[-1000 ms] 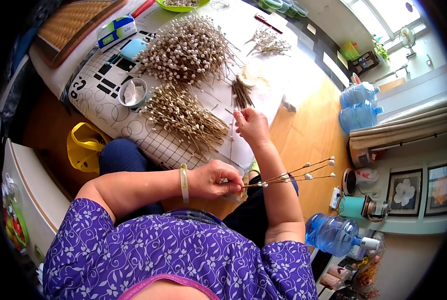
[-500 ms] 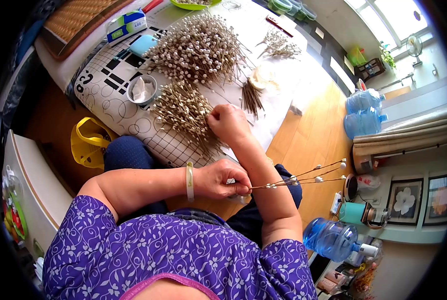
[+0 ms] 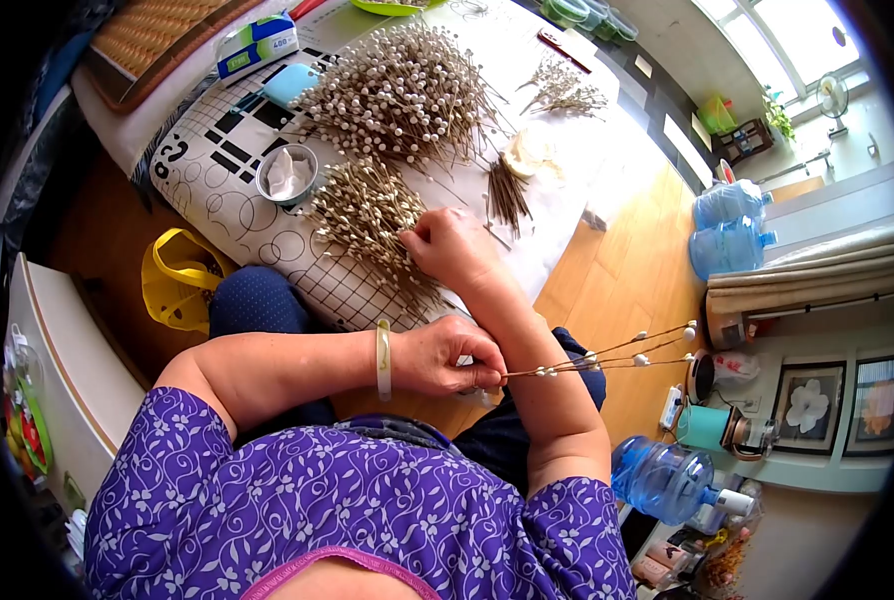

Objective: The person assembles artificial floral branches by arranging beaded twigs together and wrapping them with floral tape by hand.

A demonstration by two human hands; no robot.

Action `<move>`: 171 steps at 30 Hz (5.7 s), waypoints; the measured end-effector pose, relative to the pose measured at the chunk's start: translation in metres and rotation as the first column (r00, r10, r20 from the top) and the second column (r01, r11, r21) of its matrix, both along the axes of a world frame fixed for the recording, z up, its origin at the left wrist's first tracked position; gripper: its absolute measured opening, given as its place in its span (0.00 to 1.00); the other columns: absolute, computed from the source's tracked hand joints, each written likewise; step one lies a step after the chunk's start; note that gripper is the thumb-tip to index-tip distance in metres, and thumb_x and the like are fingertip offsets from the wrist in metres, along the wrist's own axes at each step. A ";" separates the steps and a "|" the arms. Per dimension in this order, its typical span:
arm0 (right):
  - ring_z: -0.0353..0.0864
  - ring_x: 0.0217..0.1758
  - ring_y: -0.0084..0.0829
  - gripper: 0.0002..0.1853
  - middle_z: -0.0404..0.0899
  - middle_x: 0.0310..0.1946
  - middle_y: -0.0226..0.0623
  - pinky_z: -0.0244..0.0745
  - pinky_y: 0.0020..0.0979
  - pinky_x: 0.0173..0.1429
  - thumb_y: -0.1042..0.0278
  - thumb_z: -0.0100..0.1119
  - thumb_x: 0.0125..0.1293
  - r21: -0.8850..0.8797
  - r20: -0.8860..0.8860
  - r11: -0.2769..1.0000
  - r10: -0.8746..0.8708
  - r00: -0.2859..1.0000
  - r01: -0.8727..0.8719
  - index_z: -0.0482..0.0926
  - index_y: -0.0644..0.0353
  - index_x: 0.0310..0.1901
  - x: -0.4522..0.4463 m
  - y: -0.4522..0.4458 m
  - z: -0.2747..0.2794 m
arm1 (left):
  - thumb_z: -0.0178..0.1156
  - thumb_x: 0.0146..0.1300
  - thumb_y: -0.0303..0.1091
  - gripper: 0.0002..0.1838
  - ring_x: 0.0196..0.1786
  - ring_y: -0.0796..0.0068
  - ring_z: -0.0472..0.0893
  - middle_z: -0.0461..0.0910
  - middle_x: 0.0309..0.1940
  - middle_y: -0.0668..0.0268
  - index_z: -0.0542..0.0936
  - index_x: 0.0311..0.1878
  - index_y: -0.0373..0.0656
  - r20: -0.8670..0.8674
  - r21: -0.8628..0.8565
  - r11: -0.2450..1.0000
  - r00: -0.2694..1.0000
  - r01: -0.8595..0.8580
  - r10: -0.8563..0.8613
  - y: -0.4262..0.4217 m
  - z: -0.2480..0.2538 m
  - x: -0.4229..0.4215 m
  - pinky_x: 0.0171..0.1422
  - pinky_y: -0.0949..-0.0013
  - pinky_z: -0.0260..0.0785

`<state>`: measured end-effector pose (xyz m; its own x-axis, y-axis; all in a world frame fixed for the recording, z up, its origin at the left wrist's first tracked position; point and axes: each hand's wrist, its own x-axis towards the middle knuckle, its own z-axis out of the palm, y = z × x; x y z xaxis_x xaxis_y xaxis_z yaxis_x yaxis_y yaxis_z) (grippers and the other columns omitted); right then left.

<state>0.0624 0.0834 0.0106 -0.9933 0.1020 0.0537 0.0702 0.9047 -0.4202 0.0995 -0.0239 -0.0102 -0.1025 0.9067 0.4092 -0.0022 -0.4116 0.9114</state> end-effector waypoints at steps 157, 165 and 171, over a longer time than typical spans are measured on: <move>0.77 0.32 0.19 0.09 0.78 0.31 0.30 0.73 0.21 0.38 0.75 0.62 0.54 -0.999 -0.018 0.037 0.245 0.969 -0.027 0.77 0.64 0.38 0.091 0.073 0.013 | 0.53 0.57 0.18 0.04 0.27 0.76 0.79 0.79 0.27 0.62 0.76 0.31 0.34 -0.032 -0.101 0.992 0.997 -0.070 0.067 0.007 0.017 -0.034 0.33 0.75 0.73; 0.75 0.32 0.19 0.05 0.76 0.30 0.30 0.72 0.21 0.36 0.76 0.61 0.55 -0.992 -0.017 0.122 0.077 0.997 -0.026 0.76 0.64 0.33 0.088 0.065 0.014 | 0.52 0.58 0.18 0.03 0.30 0.75 0.79 0.77 0.29 0.61 0.75 0.31 0.33 -0.088 -0.052 0.994 0.992 -0.095 0.091 0.008 0.016 -0.039 0.34 0.75 0.74; 0.74 0.28 0.19 0.04 0.76 0.28 0.31 0.72 0.20 0.32 0.77 0.60 0.55 -0.977 -0.058 0.209 -0.017 0.998 -0.053 0.76 0.66 0.32 0.090 0.066 0.017 | 0.52 0.57 0.18 0.03 0.32 0.74 0.78 0.77 0.32 0.60 0.76 0.31 0.33 -0.194 0.033 0.991 0.972 -0.131 0.135 0.008 0.015 -0.036 0.37 0.74 0.73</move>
<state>0.1528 0.1496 0.0280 -0.9954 0.0907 -0.0313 0.0103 -0.2233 -0.9747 0.0632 -0.0160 0.0052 -0.1383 0.8817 0.4511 0.2308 -0.4142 0.8804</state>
